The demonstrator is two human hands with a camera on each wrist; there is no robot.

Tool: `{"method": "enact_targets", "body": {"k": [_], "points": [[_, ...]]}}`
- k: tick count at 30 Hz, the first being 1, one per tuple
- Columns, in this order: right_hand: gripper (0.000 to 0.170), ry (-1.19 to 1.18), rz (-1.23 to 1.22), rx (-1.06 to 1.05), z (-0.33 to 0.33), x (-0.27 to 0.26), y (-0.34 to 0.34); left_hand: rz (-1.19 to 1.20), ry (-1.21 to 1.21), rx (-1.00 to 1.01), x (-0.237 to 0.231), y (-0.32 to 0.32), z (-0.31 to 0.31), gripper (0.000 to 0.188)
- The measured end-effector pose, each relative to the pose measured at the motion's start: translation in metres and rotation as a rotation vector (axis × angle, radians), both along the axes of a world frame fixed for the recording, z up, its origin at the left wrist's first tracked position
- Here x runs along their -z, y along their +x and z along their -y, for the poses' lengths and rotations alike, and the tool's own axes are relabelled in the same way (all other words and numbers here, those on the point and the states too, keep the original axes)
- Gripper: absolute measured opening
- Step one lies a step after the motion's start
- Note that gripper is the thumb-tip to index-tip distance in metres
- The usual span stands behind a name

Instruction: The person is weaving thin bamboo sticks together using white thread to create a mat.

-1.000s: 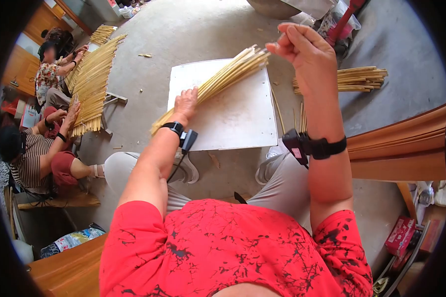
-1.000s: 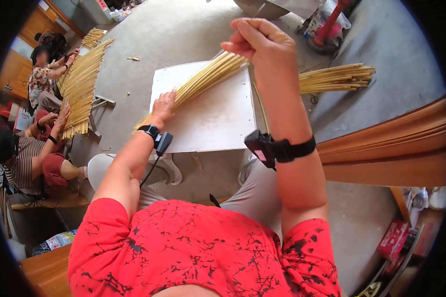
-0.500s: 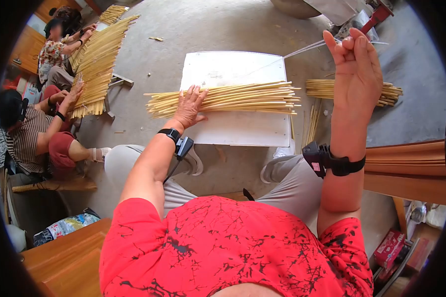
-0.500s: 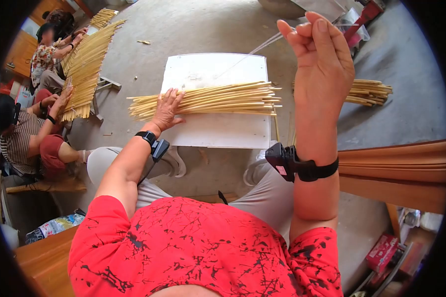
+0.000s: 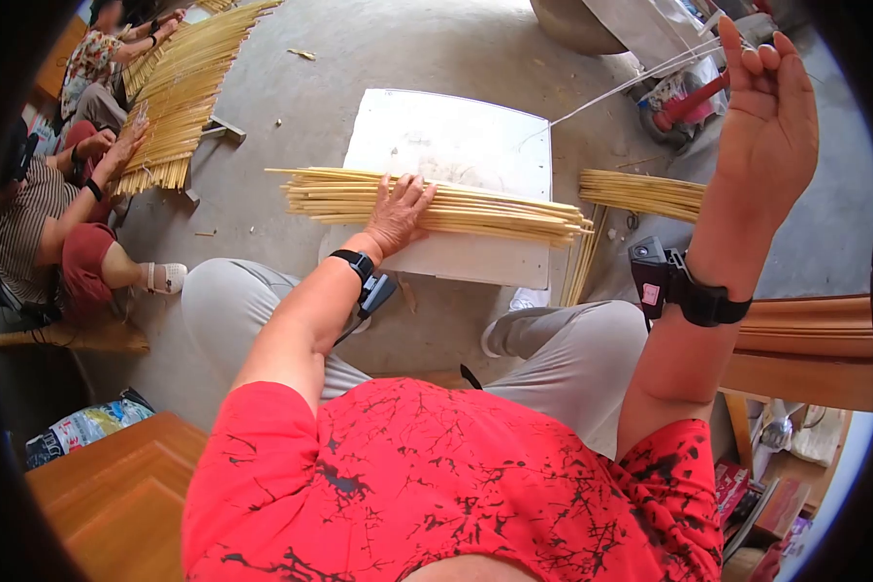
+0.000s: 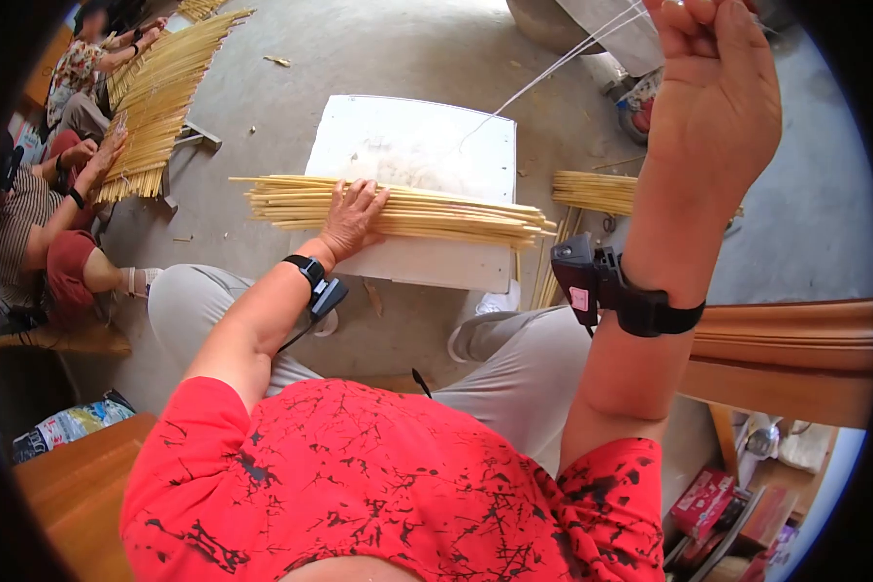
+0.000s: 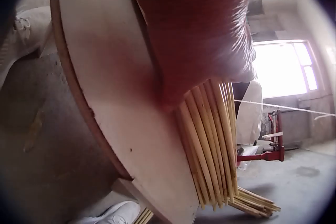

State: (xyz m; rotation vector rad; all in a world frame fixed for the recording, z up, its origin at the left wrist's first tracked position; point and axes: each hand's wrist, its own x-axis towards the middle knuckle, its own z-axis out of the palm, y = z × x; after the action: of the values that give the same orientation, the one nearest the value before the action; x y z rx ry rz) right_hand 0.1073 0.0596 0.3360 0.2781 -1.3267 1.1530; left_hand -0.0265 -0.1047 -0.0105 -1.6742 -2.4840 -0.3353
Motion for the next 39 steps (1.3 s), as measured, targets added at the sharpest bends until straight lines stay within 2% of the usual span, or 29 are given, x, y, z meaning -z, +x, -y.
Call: {"method": "enact_targets", "body": {"k": [3,5,6,8,9,11,15,17,18,19,22,26,28,30,32,33,34,35,39], "points": [[0.015,-0.088,0.013,0.001,0.004,-0.011,-0.006,-0.057,0.115,0.024,0.003,0.011,0.004,0.090],[0.015,0.107,0.111,-0.221,-0.012,-0.019,-0.005,-0.022,0.042,-0.002,0.001,0.017,0.003,0.076],[0.017,-0.046,0.348,-0.338,-0.087,-0.047,-0.010,-0.020,0.046,-0.008,0.000,0.018,0.003,0.076],[0.019,-0.404,0.841,-0.540,-0.234,-0.103,-0.018,-0.046,0.046,0.001,-0.001,0.020,0.002,0.059],[0.017,-0.223,0.631,-0.405,-0.179,-0.088,-0.019,-0.044,0.054,-0.002,0.000,0.018,0.001,0.059],[0.023,0.107,0.203,-0.012,-0.062,-0.058,-0.021,-0.133,0.065,-0.014,0.007,0.010,-0.005,0.046],[0.022,0.098,0.147,-0.069,-0.071,-0.087,-0.016,-0.266,0.154,-0.072,0.014,0.002,-0.014,0.042],[0.023,0.033,0.079,0.028,-0.064,-0.094,-0.011,-0.228,0.156,-0.062,0.015,0.011,-0.011,0.043],[0.023,0.035,0.081,0.029,-0.062,-0.095,-0.010,-0.190,0.152,-0.050,0.015,0.017,-0.010,0.043],[0.023,0.089,0.110,0.047,-0.062,-0.094,-0.008,-0.175,0.114,-0.055,0.019,0.021,-0.009,0.066],[0.023,0.178,0.155,0.060,-0.060,-0.091,-0.006,-0.080,0.060,-0.079,0.023,0.027,-0.011,0.063],[0.024,0.239,0.225,-0.003,-0.052,-0.089,-0.006,0.030,0.060,-0.050,0.002,0.026,-0.013,0.061],[0.025,0.234,0.229,-0.005,-0.051,-0.085,-0.009,0.059,0.276,0.037,0.004,0.021,-0.021,0.063],[0.026,0.228,0.238,-0.002,-0.048,-0.077,-0.012,0.069,0.255,0.063,0.005,0.017,-0.029,0.069],[0.026,0.165,0.256,0.010,-0.046,-0.069,-0.015,0.041,0.030,0.016,0.006,0.018,-0.035,0.075],[0.026,0.162,0.259,0.011,-0.052,-0.064,-0.016,0.006,0.007,0.026,0.007,0.018,-0.036,0.080],[0.020,0.049,0.254,-0.047,-0.061,-0.058,-0.017,0.009,0.004,0.027,0.009,0.018,-0.037,0.080],[0.025,-0.065,0.249,-0.103,-0.067,-0.053,-0.018,0.041,-0.014,0.029,0.006,0.019,-0.038,0.081],[0.025,0.041,0.354,-0.088,-0.074,-0.031,-0.015,0.103,-0.036,0.055,0.000,0.018,-0.038,0.082]]}}
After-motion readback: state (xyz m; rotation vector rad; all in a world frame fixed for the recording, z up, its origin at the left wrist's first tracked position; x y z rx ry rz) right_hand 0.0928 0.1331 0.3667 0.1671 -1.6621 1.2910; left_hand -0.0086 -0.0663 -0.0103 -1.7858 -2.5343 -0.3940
